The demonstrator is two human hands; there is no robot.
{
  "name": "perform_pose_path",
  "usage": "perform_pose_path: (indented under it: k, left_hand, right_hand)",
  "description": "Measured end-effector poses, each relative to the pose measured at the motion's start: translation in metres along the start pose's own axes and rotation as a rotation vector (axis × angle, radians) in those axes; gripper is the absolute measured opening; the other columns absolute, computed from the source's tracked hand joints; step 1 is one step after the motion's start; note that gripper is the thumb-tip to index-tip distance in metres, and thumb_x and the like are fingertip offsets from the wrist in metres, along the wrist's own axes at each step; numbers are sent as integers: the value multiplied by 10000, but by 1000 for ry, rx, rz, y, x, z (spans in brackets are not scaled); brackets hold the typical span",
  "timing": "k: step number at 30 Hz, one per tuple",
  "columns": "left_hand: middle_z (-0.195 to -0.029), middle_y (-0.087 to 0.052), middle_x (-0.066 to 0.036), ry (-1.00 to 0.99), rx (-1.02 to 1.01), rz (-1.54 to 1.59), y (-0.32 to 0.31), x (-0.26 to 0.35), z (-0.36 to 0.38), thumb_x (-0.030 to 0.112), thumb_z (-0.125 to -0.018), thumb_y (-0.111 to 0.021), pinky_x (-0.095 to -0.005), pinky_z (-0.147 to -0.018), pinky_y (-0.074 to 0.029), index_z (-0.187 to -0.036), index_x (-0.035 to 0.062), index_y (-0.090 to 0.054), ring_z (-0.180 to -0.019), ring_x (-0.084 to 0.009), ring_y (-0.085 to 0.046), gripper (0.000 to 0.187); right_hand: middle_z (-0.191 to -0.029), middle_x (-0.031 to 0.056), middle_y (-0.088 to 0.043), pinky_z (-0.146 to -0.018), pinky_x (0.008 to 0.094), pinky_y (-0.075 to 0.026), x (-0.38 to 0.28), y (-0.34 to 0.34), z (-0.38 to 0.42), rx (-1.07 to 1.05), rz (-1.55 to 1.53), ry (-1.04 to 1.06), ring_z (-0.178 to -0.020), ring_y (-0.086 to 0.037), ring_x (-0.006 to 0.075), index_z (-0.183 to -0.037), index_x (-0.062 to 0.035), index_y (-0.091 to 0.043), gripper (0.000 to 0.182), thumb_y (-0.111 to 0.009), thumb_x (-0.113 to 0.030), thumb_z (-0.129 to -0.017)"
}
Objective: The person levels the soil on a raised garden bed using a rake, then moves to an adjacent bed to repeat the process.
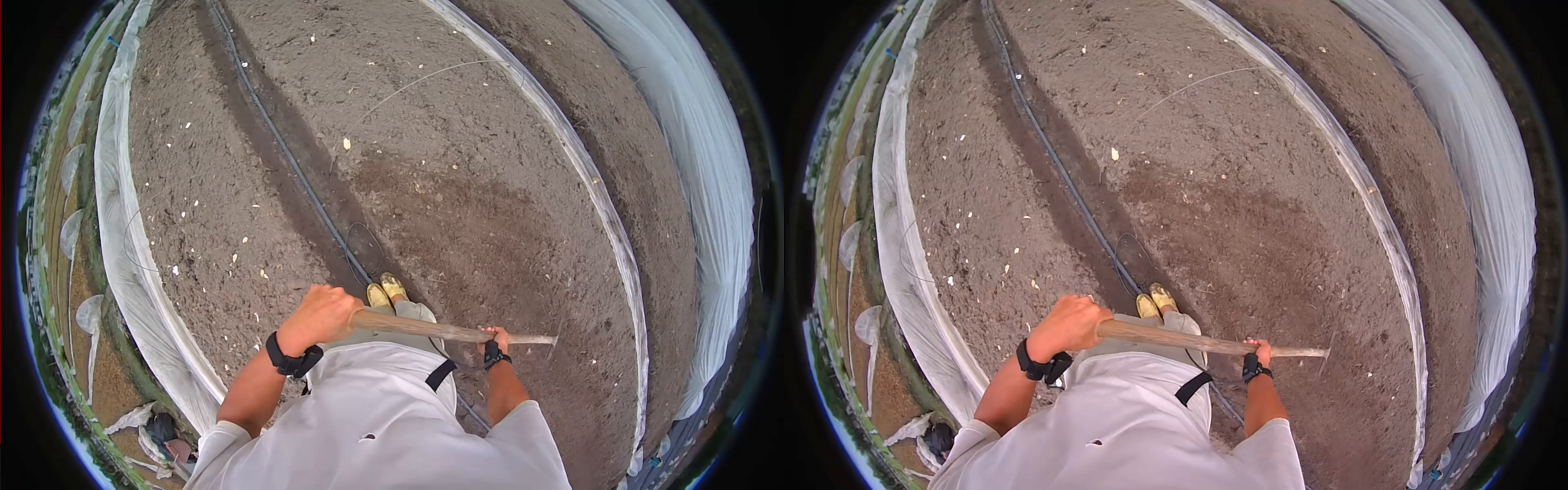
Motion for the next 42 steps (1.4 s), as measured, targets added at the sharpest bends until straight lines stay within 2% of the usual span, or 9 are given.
perform_pose_path:
  k: [1,5,10,15,21,26,31,38,42]
  left_hand:
    - [-690,-635,-145,-81,-17,34,2,27,-12,155,-645,-638,-432,-638,-492,-800,82,-670,-718,-326,-638,175]
    - [-685,-629,-158,-192,-50,13,-9,51,-35,124,-640,-630,-428,-635,-485,-800,70,-660,-722,-331,-637,171]
    - [-672,-628,-153,-224,-54,-49,37,9,-47,109,-616,-637,-427,-624,-480,-771,77,-653,-702,-334,-634,159]
    - [-642,-629,-128,-41,-47,-209,156,-84,-26,94,-580,-663,-403,-590,-493,-682,86,-660,-665,-313,-636,103]
    - [-638,-608,-128,214,251,-258,347,-185,67,48,-486,-690,-382,-575,-463,-704,59,-662,-642,-317,-605,220]
    - [-628,-563,-169,573,497,-357,428,-262,183,26,-489,-684,-382,-550,-403,-717,-4,-636,-586,-341,-531,235]
    - [-629,-539,-209,871,443,-224,371,-352,281,40,-516,-653,-417,-564,-401,-685,-40,-592,-617,-401,-531,197]
    - [-651,-558,-237,1123,314,-365,283,-404,451,39,-565,-607,-464,-601,-415,-644,-14,-594,-661,-441,-533,96]
    - [-627,-567,-231,1121,226,-263,225,-433,479,77,-541,-622,-464,-583,-441,-605,0,-601,-649,-433,-556,103]
  right_hand:
    - [-602,24,-467,-715,354,-528,-21,35,10,160,41,15,-552,-491,160,-666,-96,-391,192,-447,-121,-848]
    - [-607,17,-491,-657,328,-525,-47,108,18,285,-93,51,-526,-491,158,-669,-100,-408,144,-452,-134,-801]
    - [-646,18,-516,-725,366,-516,29,74,-9,177,17,-64,-609,-530,190,-713,-95,-440,77,-458,-102,-788]
    - [-669,22,-565,-754,328,-504,155,-115,48,16,-61,-334,-625,-562,154,-735,-64,-514,74,-504,-81,-806]
    - [-642,33,-545,-792,372,-513,304,-372,166,-288,-130,-476,-600,-542,183,-695,-66,-506,100,-504,-64,-795]
    - [-659,40,-511,-792,398,-503,412,-571,290,-635,-18,-583,-650,-544,197,-702,-82,-487,134,-544,-94,-822]
    - [-683,45,-518,-771,409,-509,479,-627,325,-732,102,-519,-672,-551,215,-723,-78,-492,150,-568,-120,-846]
    - [-759,55,-564,-696,441,-536,643,-506,346,-542,480,-733,-730,-631,262,-841,-69,-523,104,-613,-122,-836]
    - [-768,57,-575,-718,445,-539,668,-449,309,-473,672,-717,-727,-639,258,-853,-71,-521,92,-599,-120,-846]
Point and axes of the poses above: each hand's wrist, its own z-axis away from the middle knuckle, its own y-axis out of the back of the hand, x = y × z, the point moved 10 cm from there along -z, towards the middle knuckle
